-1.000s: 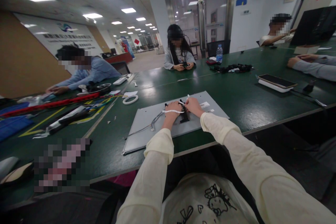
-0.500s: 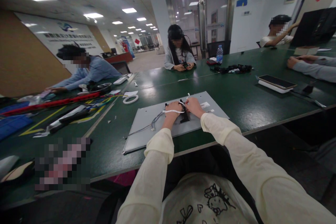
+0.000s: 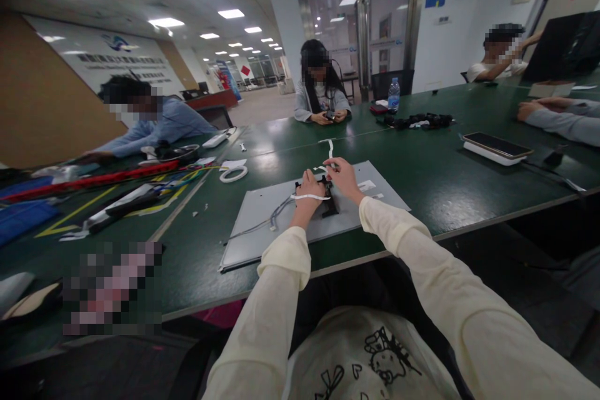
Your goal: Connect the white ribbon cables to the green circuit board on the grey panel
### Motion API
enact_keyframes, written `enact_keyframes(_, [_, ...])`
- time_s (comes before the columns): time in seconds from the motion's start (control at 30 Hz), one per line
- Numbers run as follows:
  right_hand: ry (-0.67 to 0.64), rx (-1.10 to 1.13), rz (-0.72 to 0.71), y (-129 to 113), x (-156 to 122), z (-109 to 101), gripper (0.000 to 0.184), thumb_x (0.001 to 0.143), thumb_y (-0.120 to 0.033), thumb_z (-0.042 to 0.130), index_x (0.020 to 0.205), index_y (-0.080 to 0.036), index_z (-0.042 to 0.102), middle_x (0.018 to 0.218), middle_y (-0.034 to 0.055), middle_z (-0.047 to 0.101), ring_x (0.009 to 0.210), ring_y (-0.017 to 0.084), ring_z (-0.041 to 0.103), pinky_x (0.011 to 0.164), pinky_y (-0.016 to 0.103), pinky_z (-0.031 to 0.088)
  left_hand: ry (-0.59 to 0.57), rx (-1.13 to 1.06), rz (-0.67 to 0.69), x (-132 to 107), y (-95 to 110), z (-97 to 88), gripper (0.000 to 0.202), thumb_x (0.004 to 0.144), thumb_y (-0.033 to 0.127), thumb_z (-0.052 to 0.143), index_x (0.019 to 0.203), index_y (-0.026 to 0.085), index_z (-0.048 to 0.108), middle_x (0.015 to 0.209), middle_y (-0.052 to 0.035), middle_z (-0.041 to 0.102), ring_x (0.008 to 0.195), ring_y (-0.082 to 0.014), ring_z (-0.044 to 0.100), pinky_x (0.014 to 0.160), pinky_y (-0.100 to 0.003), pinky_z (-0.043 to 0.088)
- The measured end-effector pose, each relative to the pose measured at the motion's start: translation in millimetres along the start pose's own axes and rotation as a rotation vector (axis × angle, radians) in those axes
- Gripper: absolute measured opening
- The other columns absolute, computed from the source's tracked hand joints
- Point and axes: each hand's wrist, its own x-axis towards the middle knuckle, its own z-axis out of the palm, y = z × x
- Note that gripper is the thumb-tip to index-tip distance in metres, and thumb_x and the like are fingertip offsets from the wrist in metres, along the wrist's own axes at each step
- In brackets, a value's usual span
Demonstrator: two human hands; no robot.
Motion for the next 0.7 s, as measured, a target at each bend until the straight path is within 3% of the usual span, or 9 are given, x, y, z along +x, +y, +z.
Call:
enact_keyframes(0.2, [-0.092, -0.050, 0.019, 12.9, -0.5, 8.1, 0.023, 0.080, -0.027, 0.055, 0.097, -0.016, 0.066, 0.097, 0.0069, 0.067, 0.061, 0.012, 0.062, 0.062, 0.026, 0.054, 0.019, -0.004, -0.014, 0.5, -0.5, 3.7, 0.068, 0.088, 0.029, 0.033, 0.151, 0.005, 0.020, 0.156, -0.0183, 0.024, 0.126, -0.0275, 0.052, 0.103, -0.040, 0.042])
enact_keyframes(0.43, [-0.130, -0.401, -0.031, 23.4, -5.0, 2.7, 0.020, 0.075, -0.010, 0.057, 0.089, -0.015, 0.069, 0.098, 0.0076, 0.068, 0.084, 0.017, 0.064, 0.085, 0.032, 0.051, -0.027, -0.009, 0.019, -0.1, -0.9, 2.0, 0.064, 0.089, 0.029, 0.033, 0.150, 0.011, 0.025, 0.156, -0.0122, 0.028, 0.125, -0.0275, 0.052, 0.104, -0.041, 0.041])
enact_keyframes(0.7, [-0.154, -0.462, 0.021, 15.9, -12.1, -2.8, 0.030, 0.070, -0.004, 0.054, 0.093, -0.016, 0.069, 0.100, 0.0065, 0.068, 0.080, 0.016, 0.064, 0.086, 0.031, 0.049, -0.017, -0.036, 0.009, -1.4, -0.4, -2.6, 0.055, 0.090, 0.025, 0.035, 0.144, 0.011, 0.037, 0.149, -0.0165, 0.041, 0.123, -0.0285, 0.053, 0.101, -0.041, 0.042])
